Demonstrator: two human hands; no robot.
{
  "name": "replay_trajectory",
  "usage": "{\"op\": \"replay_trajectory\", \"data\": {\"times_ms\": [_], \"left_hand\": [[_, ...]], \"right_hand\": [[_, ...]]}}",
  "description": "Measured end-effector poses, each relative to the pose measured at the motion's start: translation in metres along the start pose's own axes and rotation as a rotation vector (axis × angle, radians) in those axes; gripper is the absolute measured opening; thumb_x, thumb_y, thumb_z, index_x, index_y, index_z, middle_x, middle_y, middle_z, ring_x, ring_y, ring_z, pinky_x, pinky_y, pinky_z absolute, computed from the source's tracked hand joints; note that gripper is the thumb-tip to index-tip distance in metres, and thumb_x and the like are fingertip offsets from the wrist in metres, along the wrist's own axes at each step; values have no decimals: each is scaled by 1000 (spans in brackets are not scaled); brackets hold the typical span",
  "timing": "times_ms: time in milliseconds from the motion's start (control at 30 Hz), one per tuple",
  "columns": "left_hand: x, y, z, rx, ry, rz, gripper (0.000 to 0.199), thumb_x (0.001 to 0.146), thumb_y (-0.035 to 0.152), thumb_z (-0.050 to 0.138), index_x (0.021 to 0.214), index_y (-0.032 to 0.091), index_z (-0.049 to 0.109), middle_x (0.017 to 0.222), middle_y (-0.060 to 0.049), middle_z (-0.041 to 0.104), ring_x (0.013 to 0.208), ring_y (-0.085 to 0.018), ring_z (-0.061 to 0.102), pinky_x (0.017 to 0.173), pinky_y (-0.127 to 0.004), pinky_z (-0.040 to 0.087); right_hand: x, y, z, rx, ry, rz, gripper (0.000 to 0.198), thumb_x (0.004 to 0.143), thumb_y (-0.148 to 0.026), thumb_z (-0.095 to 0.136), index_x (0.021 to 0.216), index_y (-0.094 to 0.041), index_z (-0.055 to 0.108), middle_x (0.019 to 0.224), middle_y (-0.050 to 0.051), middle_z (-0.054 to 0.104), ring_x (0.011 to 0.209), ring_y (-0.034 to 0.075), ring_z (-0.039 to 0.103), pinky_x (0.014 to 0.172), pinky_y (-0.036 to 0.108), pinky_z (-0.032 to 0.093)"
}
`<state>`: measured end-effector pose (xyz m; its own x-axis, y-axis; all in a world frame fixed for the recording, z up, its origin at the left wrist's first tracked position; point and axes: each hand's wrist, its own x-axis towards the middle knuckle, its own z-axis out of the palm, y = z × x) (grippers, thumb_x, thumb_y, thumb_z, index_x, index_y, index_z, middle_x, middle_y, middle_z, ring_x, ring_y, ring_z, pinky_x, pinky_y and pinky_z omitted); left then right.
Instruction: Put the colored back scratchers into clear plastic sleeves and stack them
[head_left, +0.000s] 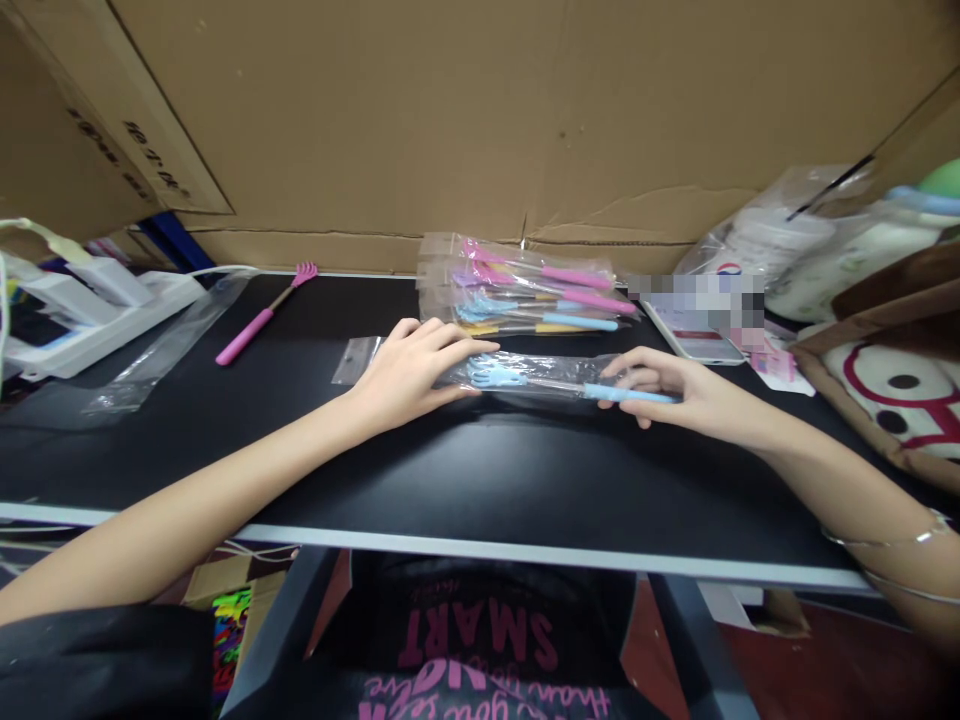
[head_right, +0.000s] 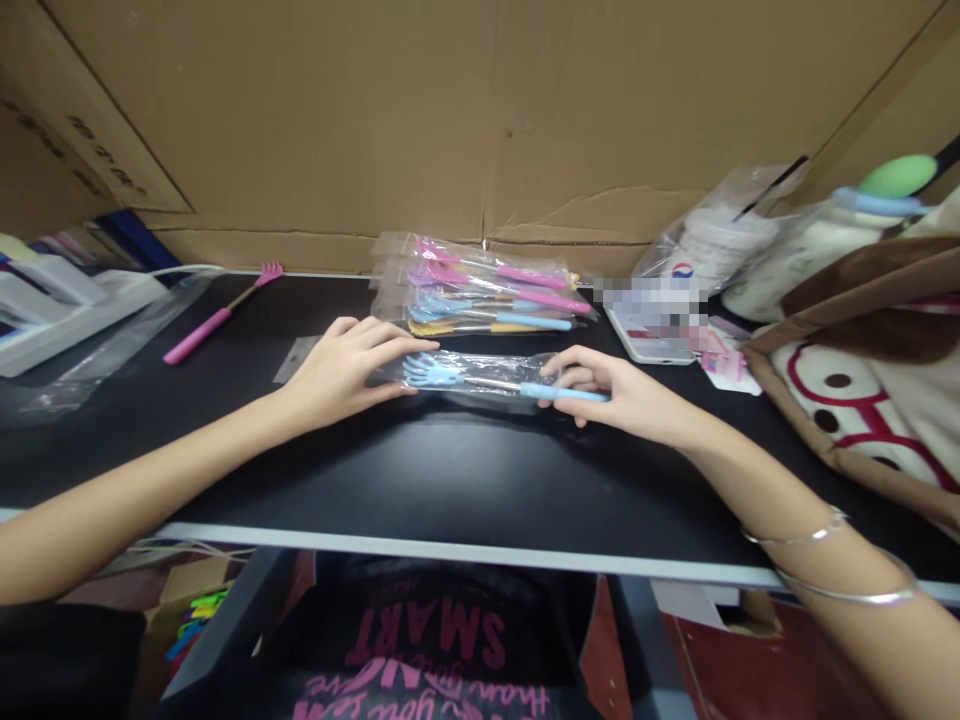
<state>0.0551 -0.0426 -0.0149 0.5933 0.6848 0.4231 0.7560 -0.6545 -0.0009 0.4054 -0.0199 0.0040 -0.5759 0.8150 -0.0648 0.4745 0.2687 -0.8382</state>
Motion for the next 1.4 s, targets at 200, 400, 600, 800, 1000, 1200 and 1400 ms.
{"op": "replay_trajectory", "data": {"times_ms": [200,400,600,800,1000,1200,1400], "left_hand": [[2,2,2,-2,11,1,45,102,47,54,140,26,59,124,-9,70,108,-24,61,89,-36,38],[6,14,5,-15,19,73,43,102,44,55,140,27,61,124,-7,71,111,-23,61,91,-34,41],[3,8,-7,55,-16,60,63,95,46,65,151,23,48,141,-11,61,125,-29,56,103,-39,40],[1,-15,-13,48,-124,6,54,96,46,62,145,26,53,129,-9,65,108,-25,63,89,-35,47],[2,-24,-8,3,-133,64,48,97,46,61,140,27,58,135,-9,62,117,-27,61,97,-38,46],[2,-32,-9,-115,-162,5,47,97,52,58,140,31,59,131,-6,68,114,-25,64,96,-37,44],[5,-32,-14,-248,-37,-12,39,97,49,60,130,31,68,114,-2,77,95,-19,67,96,-36,40]], "right_hand": [[2,7,3,40,78,16,49,76,-55,80,104,-21,60,88,7,78,50,11,56,57,31,51],[6,4,13,59,87,6,52,74,-56,80,104,-19,60,86,8,78,51,11,55,49,27,46],[5,6,9,39,122,19,54,72,-59,81,104,-21,59,83,8,78,56,15,61,52,29,48],[6,12,4,35,132,23,53,71,-60,81,98,-21,57,79,6,75,58,16,62,47,27,43],[1,4,0,73,47,28,46,76,-54,78,99,-23,55,80,6,75,55,16,61,59,34,51],[0,6,-8,171,68,116,42,77,-49,75,107,-27,57,73,1,73,65,24,71,70,40,54],[1,13,-8,123,169,95,47,74,-55,76,107,-23,66,69,3,72,66,26,72,65,39,53]]}}
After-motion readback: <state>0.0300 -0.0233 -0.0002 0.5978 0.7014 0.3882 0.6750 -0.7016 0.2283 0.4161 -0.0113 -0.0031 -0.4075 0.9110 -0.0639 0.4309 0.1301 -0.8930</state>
